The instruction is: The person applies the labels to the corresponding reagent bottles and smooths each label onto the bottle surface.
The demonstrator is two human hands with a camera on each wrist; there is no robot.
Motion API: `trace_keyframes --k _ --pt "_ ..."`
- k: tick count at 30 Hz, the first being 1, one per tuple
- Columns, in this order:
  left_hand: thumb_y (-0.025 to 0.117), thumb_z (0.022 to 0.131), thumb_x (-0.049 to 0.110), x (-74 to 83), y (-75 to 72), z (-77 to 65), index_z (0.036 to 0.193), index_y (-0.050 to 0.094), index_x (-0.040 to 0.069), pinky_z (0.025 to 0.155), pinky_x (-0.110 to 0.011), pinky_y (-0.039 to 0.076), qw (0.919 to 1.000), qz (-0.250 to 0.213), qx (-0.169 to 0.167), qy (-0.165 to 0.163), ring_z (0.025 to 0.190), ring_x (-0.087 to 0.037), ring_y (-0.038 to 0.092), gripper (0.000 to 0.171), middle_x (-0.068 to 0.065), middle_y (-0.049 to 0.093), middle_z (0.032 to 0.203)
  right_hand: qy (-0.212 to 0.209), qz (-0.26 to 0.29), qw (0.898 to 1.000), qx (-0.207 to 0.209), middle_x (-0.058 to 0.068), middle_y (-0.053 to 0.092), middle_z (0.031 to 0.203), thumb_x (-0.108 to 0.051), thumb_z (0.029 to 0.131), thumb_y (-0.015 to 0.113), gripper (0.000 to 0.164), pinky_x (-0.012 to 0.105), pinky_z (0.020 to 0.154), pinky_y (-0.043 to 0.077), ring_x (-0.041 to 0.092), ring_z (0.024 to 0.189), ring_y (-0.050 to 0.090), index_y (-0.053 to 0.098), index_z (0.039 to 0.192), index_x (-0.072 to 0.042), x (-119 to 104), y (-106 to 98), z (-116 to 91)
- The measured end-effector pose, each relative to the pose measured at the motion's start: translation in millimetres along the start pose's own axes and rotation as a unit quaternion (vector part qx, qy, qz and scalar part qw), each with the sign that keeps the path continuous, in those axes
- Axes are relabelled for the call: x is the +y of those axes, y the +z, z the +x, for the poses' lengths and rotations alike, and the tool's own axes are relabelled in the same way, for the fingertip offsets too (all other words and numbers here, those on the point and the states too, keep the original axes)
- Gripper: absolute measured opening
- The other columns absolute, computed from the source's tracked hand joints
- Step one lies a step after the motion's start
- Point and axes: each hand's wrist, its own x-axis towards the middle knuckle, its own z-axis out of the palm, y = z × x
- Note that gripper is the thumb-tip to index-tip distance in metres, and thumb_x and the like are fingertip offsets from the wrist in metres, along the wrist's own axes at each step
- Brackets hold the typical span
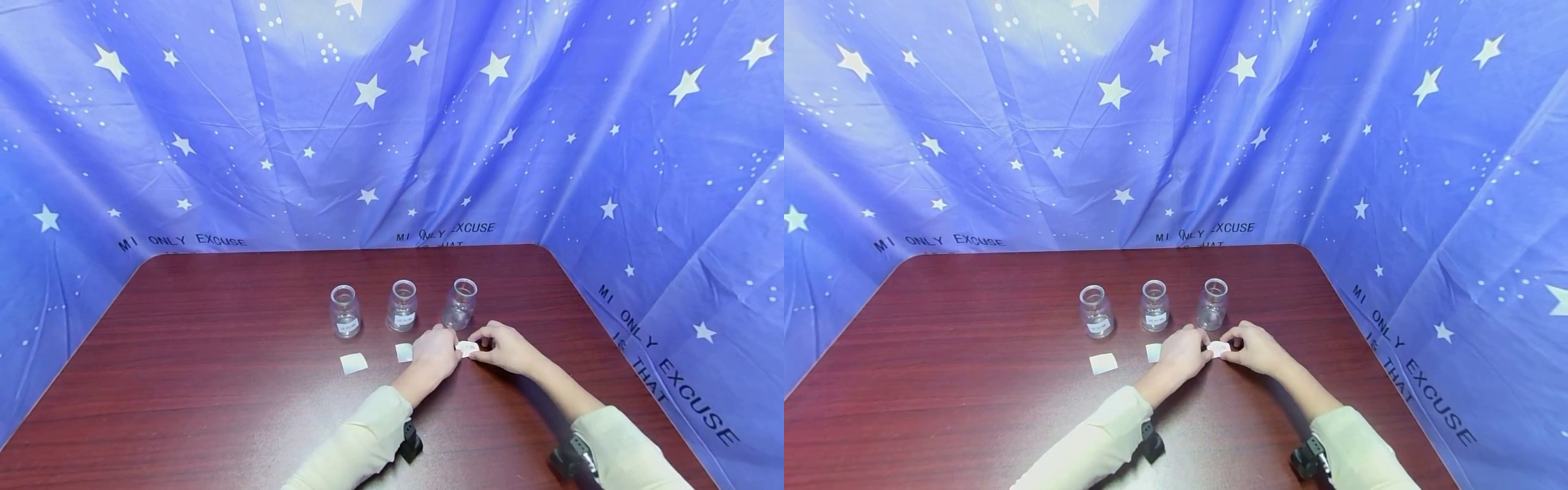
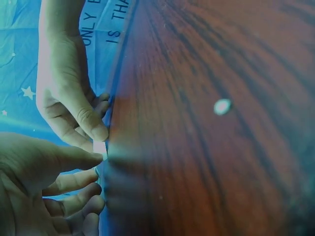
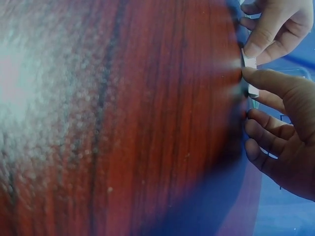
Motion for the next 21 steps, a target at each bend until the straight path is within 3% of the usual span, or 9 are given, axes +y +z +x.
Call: trace_keyframes --k 7,13,21 --pt "0.069 0.080 0.032 -6.7 -6.6 -1.7 0.087 0.067 0.022 0.064 -0.028 0.048 0.9994 -0.032 0.008 0.004 0.082 -0.015 0.064 0.012 0.003 0.063 0.087 -0.001 0.009 1.000 0.007 -0.001 0.053 0.072 -0.020 0.075 0.077 0.016 0.018 0.055 0.037 0.001 0.062 0.043 0.070 0.088 -0.014 -2 -1 0" --pt "0.068 0.080 0.032 -11.6 -11.6 -1.8 0.073 0.068 0.024 0.054 -0.024 0.043 0.9968 -0.080 0.006 0.001 0.067 -0.008 0.059 0.011 0.010 0.064 0.074 0.013 0.027 1.000 0.002 -0.005 0.054 0.074 -0.023 0.078 0.074 0.014 0.019 0.054 0.039 0.000 0.060 0.044 0.070 0.090 -0.017 -2 0 0" --pt "0.066 0.079 0.022 -20.2 -9.0 -2.5 0.074 0.072 0.017 0.057 -0.017 0.040 0.9824 -0.182 0.009 0.041 0.063 -0.002 0.052 0.009 0.009 0.067 0.073 0.021 0.041 0.999 -0.007 -0.006 0.056 0.074 -0.023 0.080 0.073 0.017 0.020 0.052 0.040 0.002 0.057 0.045 0.068 0.095 -0.016 -4 -1 1"
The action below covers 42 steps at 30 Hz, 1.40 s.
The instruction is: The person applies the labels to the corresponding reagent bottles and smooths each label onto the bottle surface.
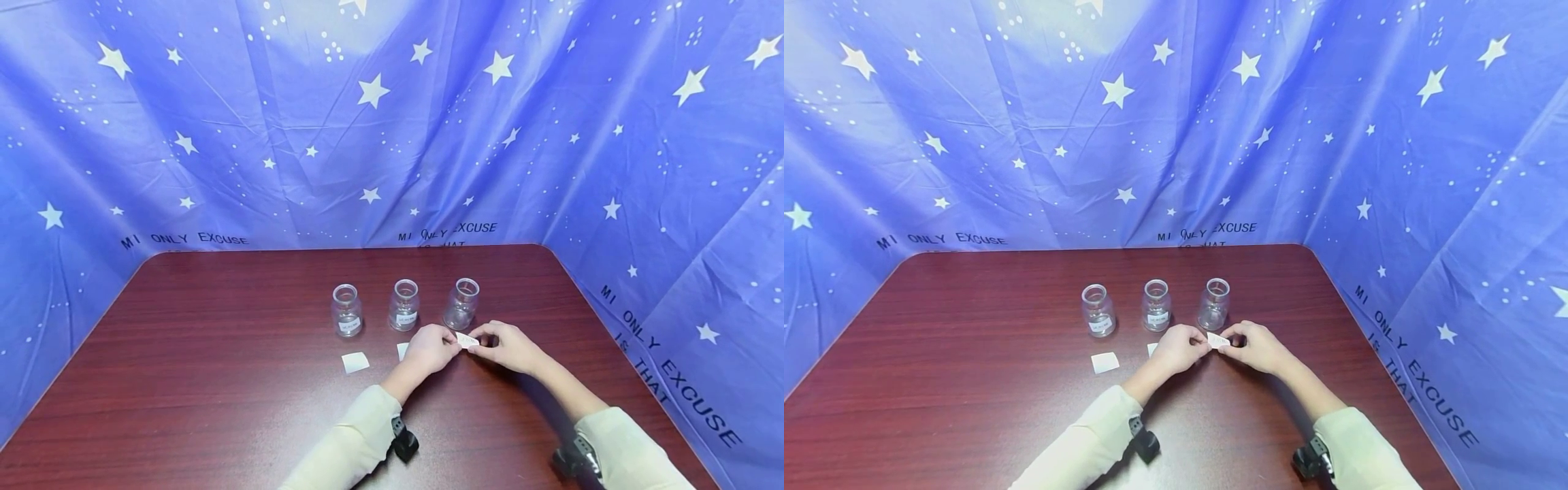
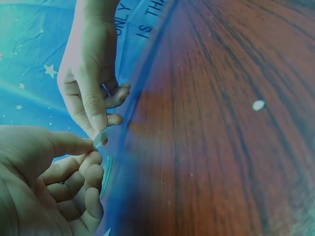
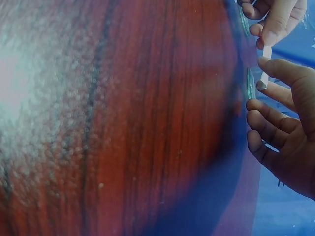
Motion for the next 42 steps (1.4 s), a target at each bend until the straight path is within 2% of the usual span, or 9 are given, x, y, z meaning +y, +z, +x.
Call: trace_keyframes --k 5,10,13,18,23,29,35,42 --pt "0.064 0.077 0.018 -3.1 -0.5 -1.8 0.072 0.072 0.015 0.057 -0.017 0.040 0.9994 -0.035 -0.004 -0.006 0.060 -0.003 0.049 0.010 0.007 0.065 0.069 -0.003 -0.001 1.000 0.015 -0.003 0.058 0.076 -0.021 0.078 0.073 0.023 0.020 0.053 0.040 0.002 0.057 0.045 0.068 0.099 -0.013 -3 0 -1" --pt "0.062 0.076 0.018 -3.4 -2.3 -2.1 0.071 0.072 0.016 0.058 -0.018 0.041 0.9992 -0.035 -0.003 -0.018 0.060 -0.003 0.049 0.011 0.008 0.065 0.067 -0.031 -0.024 0.997 0.064 -0.005 0.056 0.074 -0.015 0.078 0.073 0.020 0.019 0.053 0.040 -0.001 0.058 0.044 0.068 0.097 -0.011 -8 0 -1" --pt "0.062 0.076 0.018 -2.9 -3.7 -1.6 0.070 0.072 0.016 0.058 -0.017 0.041 0.9990 -0.038 -0.003 -0.022 0.059 -0.003 0.049 0.012 0.008 0.065 0.067 -0.047 -0.029 0.996 0.076 -0.008 0.055 0.073 -0.013 0.079 0.072 0.017 0.019 0.053 0.040 -0.001 0.059 0.045 0.069 0.095 -0.011 -12 1 0" --pt "0.063 0.081 0.018 -2.9 -2.2 -0.6 0.075 0.073 0.012 0.056 -0.014 0.040 0.9964 -0.083 -0.014 -0.004 0.057 0.000 0.047 0.013 0.003 0.067 0.067 -0.065 -0.030 0.995 0.070 -0.010 0.056 0.075 -0.015 0.080 0.072 0.011 0.019 0.056 0.041 -0.001 0.062 0.045 0.070 0.091 -0.015 -18 3 0" --pt "0.063 0.087 0.013 -3.6 0.1 -0.4 0.083 0.071 0.002 0.051 -0.013 0.039 0.9873 -0.152 -0.044 0.008 0.051 0.000 0.048 0.015 -0.010 0.068 0.067 -0.080 -0.036 0.994 0.071 -0.012 0.057 0.075 -0.016 0.080 0.072 0.009 0.018 0.057 0.041 -0.003 0.064 0.044 0.070 0.088 -0.017 -20 4 0" --pt "0.060 0.089 0.010 -5.2 1.1 -0.1 0.088 0.069 0.000 0.050 -0.014 0.042 0.9833 -0.173 -0.059 0.001 0.053 -0.002 0.052 0.014 -0.007 0.066 0.072 -0.085 -0.022 0.993 0.075 -0.012 0.059 0.074 -0.015 0.080 0.072 0.008 0.018 0.057 0.042 -0.004 0.064 0.046 0.070 0.088 -0.017 -21 4 -1" --pt "0.058 0.090 0.008 -4.1 0.7 0.6 0.092 0.069 0.000 0.052 -0.015 0.042 0.9779 -0.198 -0.066 -0.006 0.055 -0.005 0.052 0.013 -0.011 0.067 0.078 -0.087 -0.023 0.993 0.076 -0.011 0.061 0.075 -0.015 0.080 0.072 0.008 0.018 0.056 0.042 -0.005 0.063 0.045 0.071 0.088 -0.016 -22 3 -1" --pt "0.058 0.091 0.011 -4.2 -0.8 0.6 0.092 0.068 0.003 0.053 -0.015 0.042 0.9811 -0.185 -0.054 -0.006 0.057 -0.003 0.055 0.013 -0.008 0.067 0.079 -0.074 -0.017 0.994 0.076 -0.010 0.066 0.079 -0.017 0.080 0.072 0.009 0.021 0.059 0.044 -0.003 0.067 0.049 0.071 0.089 -0.018 -24 3 1"
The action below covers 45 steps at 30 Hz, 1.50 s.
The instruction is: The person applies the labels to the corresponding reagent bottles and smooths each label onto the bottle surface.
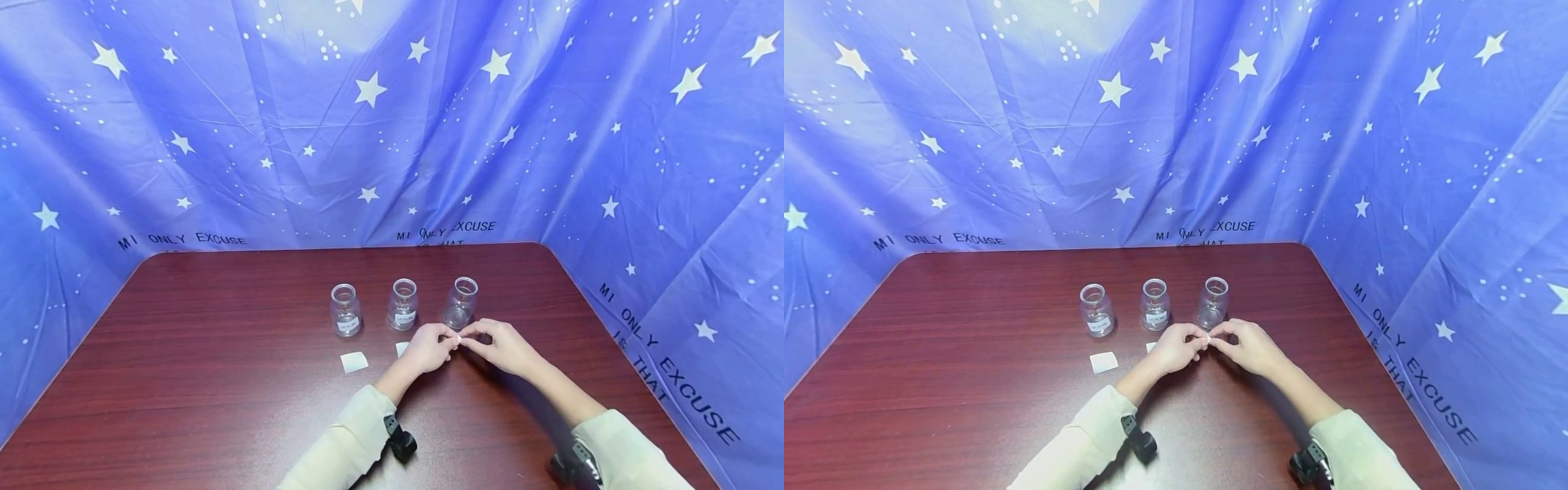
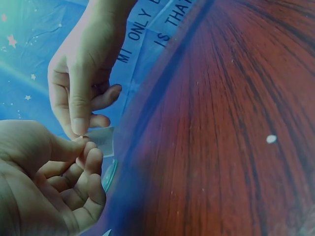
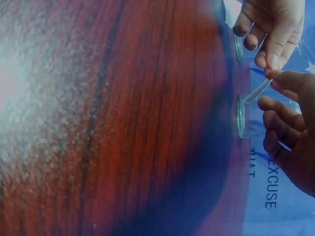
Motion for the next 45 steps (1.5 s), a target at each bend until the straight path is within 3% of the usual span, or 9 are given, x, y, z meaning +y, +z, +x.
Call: trace_keyframes --k 5,13,25,38,45 --pt "0.059 0.091 0.014 -0.8 -2.3 -0.8 0.092 0.068 0.005 0.054 -0.015 0.043 0.9998 -0.001 0.015 0.008 0.056 -0.002 0.054 0.013 -0.009 0.069 0.081 0.013 0.009 1.000 0.000 -0.010 0.067 0.080 -0.020 0.081 0.072 0.011 0.023 0.060 0.046 -0.002 0.069 0.052 0.071 0.092 -0.017 -1.8 -0.6 1.8" --pt "0.062 0.089 0.015 -2.5 -3.4 0.4 0.089 0.067 0.004 0.054 -0.015 0.046 0.9980 -0.038 0.043 0.028 0.056 -0.002 0.052 0.013 -0.014 0.069 0.080 0.007 0.007 1.000 0.008 -0.006 0.071 0.089 -0.016 0.084 0.069 0.013 0.023 0.068 0.047 -0.001 0.076 0.054 0.073 0.096 -0.017 -2.3 -2.7 2.7" --pt "0.063 0.089 0.016 -3.1 -4.1 -0.4 0.090 0.068 0.004 0.053 -0.015 0.045 0.9970 -0.046 0.058 0.024 0.057 -0.004 0.054 0.014 -0.015 0.069 0.081 0.023 0.015 1.000 0.007 -0.004 0.072 0.094 -0.019 0.086 0.066 0.015 0.024 0.077 0.050 0.004 0.088 0.062 0.073 0.099 -0.016 -2.9 -1.8 3.2" --pt "0.060 0.090 0.013 -6.0 -3.2 -0.7 0.089 0.067 0.006 0.054 -0.014 0.044 0.9970 -0.035 0.058 0.037 0.058 -0.001 0.052 0.010 -0.014 0.067 0.082 0.023 0.022 0.999 0.011 -0.005 0.072 0.092 -0.019 0.084 0.069 0.015 0.020 0.070 0.047 0.000 0.079 0.057 0.073 0.098 -0.018 -4.1 0.0 4.2" --pt "0.058 0.091 0.012 -7.9 -3.3 -0.5 0.090 0.065 0.005 0.053 -0.015 0.045 0.9969 -0.045 0.054 0.034 0.059 -0.003 0.053 0.010 -0.014 0.066 0.083 0.016 0.015 1.000 0.018 -0.004 0.072 0.093 -0.017 0.085 0.068 0.014 0.023 0.072 0.049 0.002 0.082 0.059 0.073 0.097 -0.017 -5.0 1.0 5.3"
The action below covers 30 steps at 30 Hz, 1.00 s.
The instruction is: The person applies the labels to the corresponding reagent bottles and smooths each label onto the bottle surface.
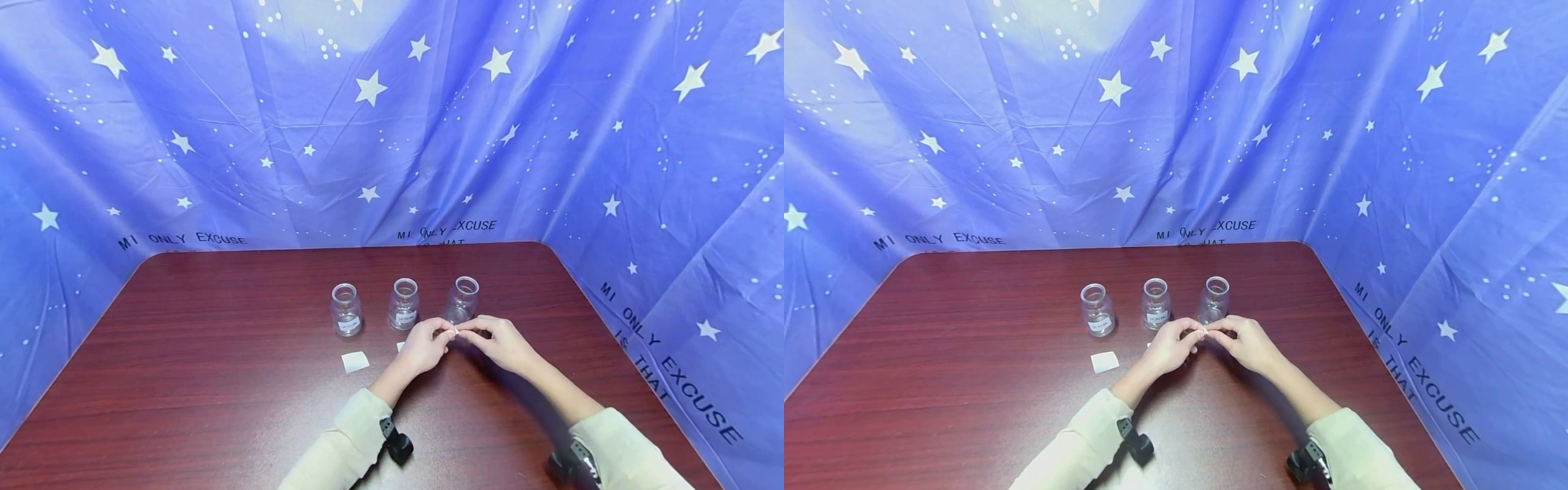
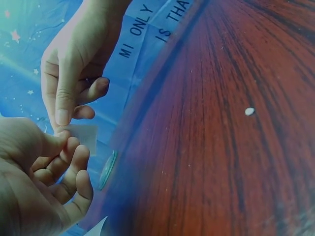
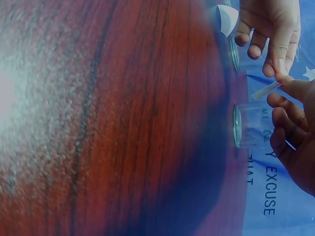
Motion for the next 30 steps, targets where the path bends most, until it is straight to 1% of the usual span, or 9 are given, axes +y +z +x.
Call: trace_keyframes --k 3,7,10,13,16,17,19,26,30 --pt "0.058 0.091 0.012 -0.4 -0.1 -0.2 0.089 0.065 0.004 0.053 -0.015 0.045 1.0000 -0.008 -0.001 -0.001 0.059 -0.003 0.053 0.010 -0.016 0.066 0.083 0.002 0.004 1.000 -0.001 -0.004 0.072 0.093 -0.016 0.085 0.067 0.014 0.022 0.072 0.049 0.002 0.082 0.059 0.073 0.098 -0.017 0.6 1.2 -0.3" --pt "0.059 0.090 0.011 -0.6 -0.7 -0.7 0.090 0.066 0.002 0.054 -0.014 0.045 0.9998 -0.020 0.000 0.002 0.060 -0.005 0.055 0.011 -0.018 0.067 0.082 0.002 0.008 1.000 0.001 -0.005 0.071 0.091 -0.015 0.085 0.067 0.014 0.020 0.068 0.047 0.000 0.076 0.055 0.073 0.098 -0.017 0.5 2.1 -0.3" --pt "0.059 0.090 0.011 -1.3 -1.2 -1.1 0.092 0.066 0.000 0.055 -0.014 0.045 0.9994 -0.034 -0.004 0.012 0.062 -0.016 0.061 0.013 -0.018 0.068 0.084 -0.002 0.013 1.000 0.006 -0.005 0.071 0.088 -0.014 0.084 0.068 0.013 0.019 0.065 0.046 -0.002 0.073 0.054 0.073 0.096 -0.016 -0.1 1.8 -0.2" --pt "0.057 0.092 0.013 -2.8 -1.6 -0.9 0.094 0.066 -0.001 0.055 -0.015 0.045 0.9987 -0.045 -0.015 0.015 0.065 -0.022 0.064 0.017 -0.017 0.069 0.087 -0.009 0.016 1.000 0.012 -0.006 0.069 0.083 -0.013 0.082 0.070 0.013 0.019 0.063 0.046 -0.003 0.071 0.053 0.073 0.094 -0.015 -0.3 1.4 -0.1" --pt "0.055 0.093 0.013 -5.3 -1.5 -0.1 0.095 0.066 -0.002 0.055 -0.015 0.045 0.9984 -0.049 -0.024 0.014 0.064 -0.019 0.063 0.019 -0.018 0.070 0.089 -0.013 0.013 1.000 0.019 -0.008 0.066 0.078 -0.013 0.081 0.071 0.011 0.019 0.061 0.045 -0.003 0.068 0.051 0.072 0.092 -0.014 -0.5 1.6 -0.2" --pt "0.054 0.093 0.012 -5.7 -1.3 0.1 0.095 0.066 -0.002 0.055 -0.015 0.045 0.9984 -0.048 -0.027 0.011 0.064 -0.015 0.062 0.018 -0.018 0.070 0.089 -0.013 0.010 1.000 0.021 -0.009 0.065 0.076 -0.014 0.081 0.072 0.011 0.020 0.060 0.044 -0.003 0.067 0.051 0.072 0.091 -0.014 -0.6 1.7 -0.3" --pt "0.054 0.093 0.010 -6.6 -0.9 0.3 0.096 0.065 -0.002 0.055 -0.015 0.045 0.9986 -0.043 -0.029 0.011 0.063 -0.013 0.061 0.017 -0.019 0.069 0.089 -0.012 0.005 1.000 0.025 -0.010 0.063 0.074 -0.015 0.080 0.072 0.010 0.020 0.059 0.044 -0.003 0.066 0.049 0.072 0.090 -0.014 -0.7 2.0 -0.3" --pt "0.051 0.094 0.006 -5.6 -1.1 -0.1 0.097 0.063 -0.003 0.055 -0.013 0.042 0.9989 -0.026 -0.038 0.013 0.065 -0.011 0.060 0.015 -0.017 0.068 0.090 -0.014 -0.004 0.999 0.033 -0.011 0.061 0.073 -0.017 0.079 0.073 0.012 0.027 0.059 0.046 -0.002 0.066 0.048 0.072 0.090 -0.015 -0.9 2.4 -0.6" --pt "0.051 0.094 0.006 -4.8 -2.6 -0.5 0.096 0.063 -0.002 0.055 -0.013 0.043 0.9988 -0.020 -0.039 0.020 0.066 -0.012 0.061 0.015 -0.015 0.068 0.090 -0.023 -0.003 0.999 0.030 -0.011 0.061 0.073 -0.016 0.080 0.073 0.011 0.026 0.059 0.046 -0.002 0.066 0.048 0.072 0.091 -0.015 -1.1 2.5 -0.9"
